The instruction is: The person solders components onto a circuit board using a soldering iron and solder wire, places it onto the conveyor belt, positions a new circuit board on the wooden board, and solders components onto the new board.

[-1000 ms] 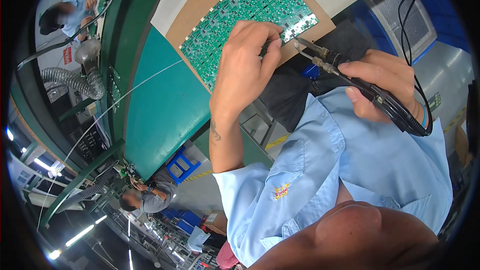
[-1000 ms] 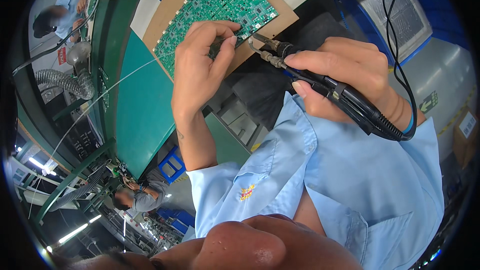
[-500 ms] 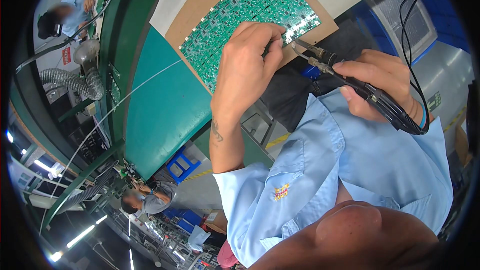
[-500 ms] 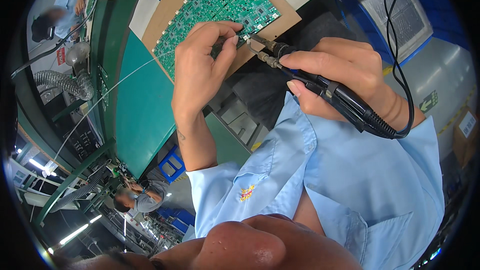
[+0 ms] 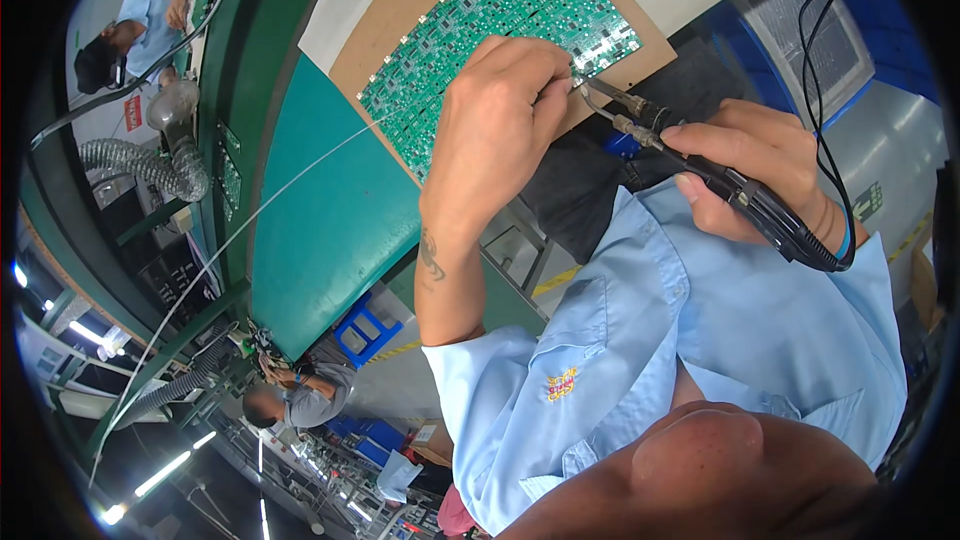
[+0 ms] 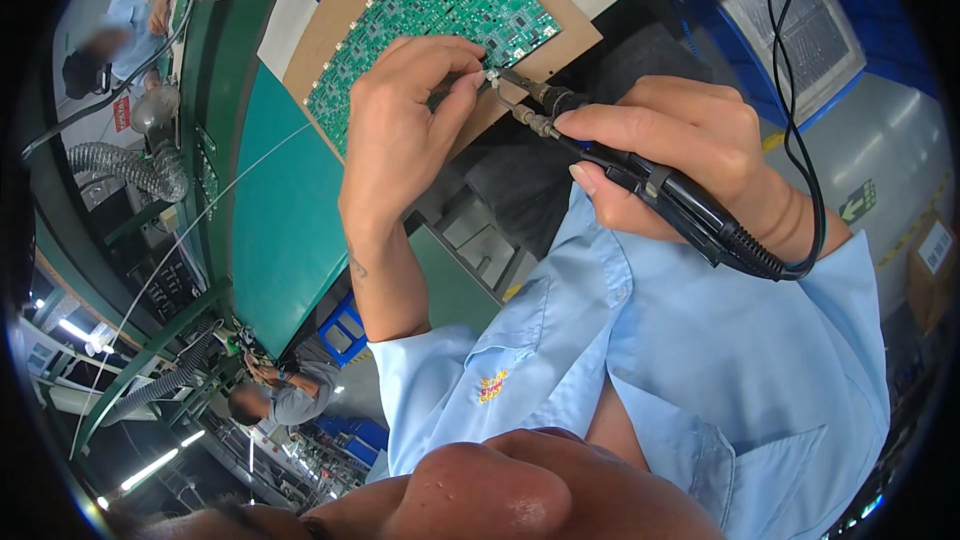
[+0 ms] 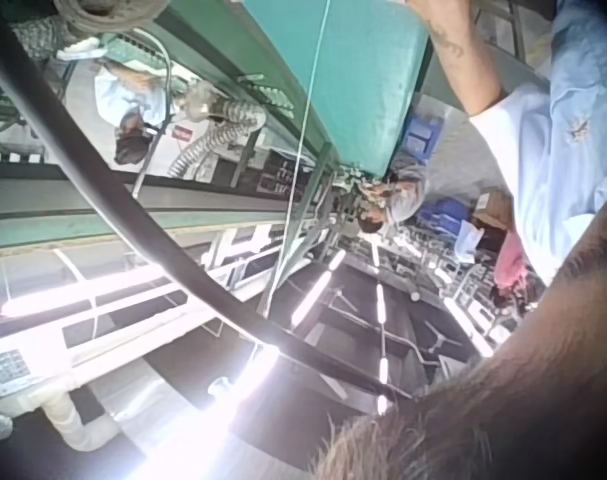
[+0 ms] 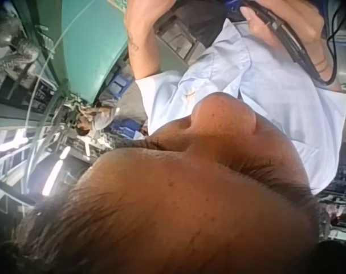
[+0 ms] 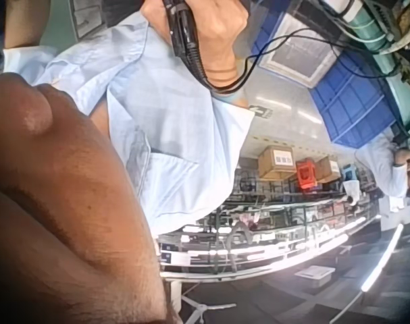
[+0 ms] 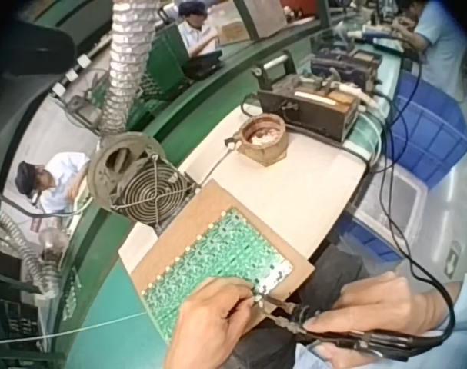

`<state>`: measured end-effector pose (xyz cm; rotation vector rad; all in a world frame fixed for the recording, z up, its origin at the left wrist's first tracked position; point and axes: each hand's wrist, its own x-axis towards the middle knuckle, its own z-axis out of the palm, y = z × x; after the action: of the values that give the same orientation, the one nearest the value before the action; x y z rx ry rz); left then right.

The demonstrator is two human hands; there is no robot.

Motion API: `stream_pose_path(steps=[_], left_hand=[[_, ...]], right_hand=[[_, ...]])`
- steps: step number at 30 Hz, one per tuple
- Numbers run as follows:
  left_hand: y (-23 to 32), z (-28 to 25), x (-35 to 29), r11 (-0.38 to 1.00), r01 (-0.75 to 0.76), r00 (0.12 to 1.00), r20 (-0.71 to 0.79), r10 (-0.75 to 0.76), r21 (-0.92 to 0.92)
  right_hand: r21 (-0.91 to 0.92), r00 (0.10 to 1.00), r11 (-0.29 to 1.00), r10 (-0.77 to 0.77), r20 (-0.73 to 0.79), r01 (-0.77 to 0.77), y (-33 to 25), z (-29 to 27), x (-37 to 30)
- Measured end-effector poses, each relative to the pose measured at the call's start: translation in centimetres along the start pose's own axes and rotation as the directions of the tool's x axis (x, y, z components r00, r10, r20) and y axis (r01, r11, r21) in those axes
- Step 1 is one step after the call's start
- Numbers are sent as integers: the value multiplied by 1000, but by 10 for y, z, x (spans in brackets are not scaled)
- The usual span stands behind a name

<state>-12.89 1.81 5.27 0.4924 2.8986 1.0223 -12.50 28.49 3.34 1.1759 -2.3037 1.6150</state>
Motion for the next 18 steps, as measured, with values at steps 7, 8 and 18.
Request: stream_pose_path(steps=[7,8,18], left_hand=[[-2,0,3,999,-35,999,16,34,36],[-2,0,3,999,-38,999,12,38,33],[-2,-2,2,1000,21,999,29,-21,8]], right_hand=[[1,1000,1000,-4,-13,4,0,2,-1],[4,1000,1000,-4,-13,4,0,2,-2],[7,1000,1000,-2,1,2,-3,0,-2]])
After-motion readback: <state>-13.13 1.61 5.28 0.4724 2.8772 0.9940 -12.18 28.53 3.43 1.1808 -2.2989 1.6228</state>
